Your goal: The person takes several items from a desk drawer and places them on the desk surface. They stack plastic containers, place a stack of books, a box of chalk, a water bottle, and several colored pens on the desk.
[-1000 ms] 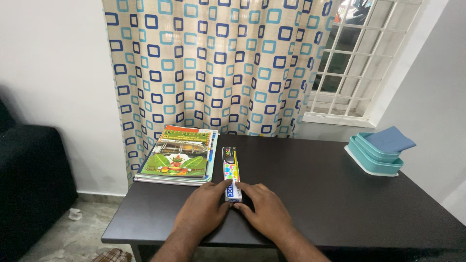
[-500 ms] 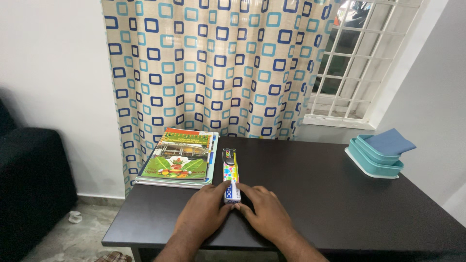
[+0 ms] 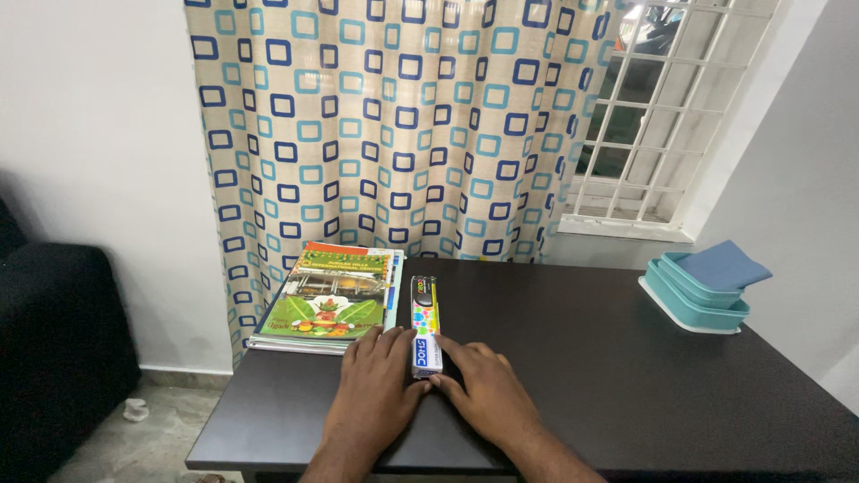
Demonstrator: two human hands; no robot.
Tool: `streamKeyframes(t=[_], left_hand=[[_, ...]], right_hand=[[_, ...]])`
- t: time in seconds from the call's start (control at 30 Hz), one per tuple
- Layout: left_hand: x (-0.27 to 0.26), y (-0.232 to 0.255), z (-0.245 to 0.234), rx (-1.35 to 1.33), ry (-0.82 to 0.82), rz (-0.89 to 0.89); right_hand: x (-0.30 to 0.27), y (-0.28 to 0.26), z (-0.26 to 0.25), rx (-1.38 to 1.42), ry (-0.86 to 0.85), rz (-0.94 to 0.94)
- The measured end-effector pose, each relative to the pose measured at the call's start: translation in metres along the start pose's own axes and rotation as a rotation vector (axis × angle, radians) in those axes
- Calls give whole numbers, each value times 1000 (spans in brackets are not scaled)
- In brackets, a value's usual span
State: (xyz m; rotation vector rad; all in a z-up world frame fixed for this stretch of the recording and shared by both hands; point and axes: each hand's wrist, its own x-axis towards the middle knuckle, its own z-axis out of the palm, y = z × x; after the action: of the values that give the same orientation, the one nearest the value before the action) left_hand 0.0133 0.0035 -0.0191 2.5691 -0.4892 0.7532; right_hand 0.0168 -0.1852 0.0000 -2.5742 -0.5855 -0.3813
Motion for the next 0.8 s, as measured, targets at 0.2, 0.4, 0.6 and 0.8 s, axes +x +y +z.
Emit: streamKeyframes(t=[0.2, 0.4, 0.6, 0.8], left_hand=[[2, -2, 1, -5, 9, -61], [9, 2, -7, 87, -124, -399], [16, 7, -15, 86, -223, -493], [19, 9, -19, 135, -317, -504]], right_hand=[[20, -9, 3, 5, -38, 120], [44, -3, 16, -6, 14, 34], [64, 1, 28, -9, 17, 60], [75, 10, 37, -7, 52, -43]])
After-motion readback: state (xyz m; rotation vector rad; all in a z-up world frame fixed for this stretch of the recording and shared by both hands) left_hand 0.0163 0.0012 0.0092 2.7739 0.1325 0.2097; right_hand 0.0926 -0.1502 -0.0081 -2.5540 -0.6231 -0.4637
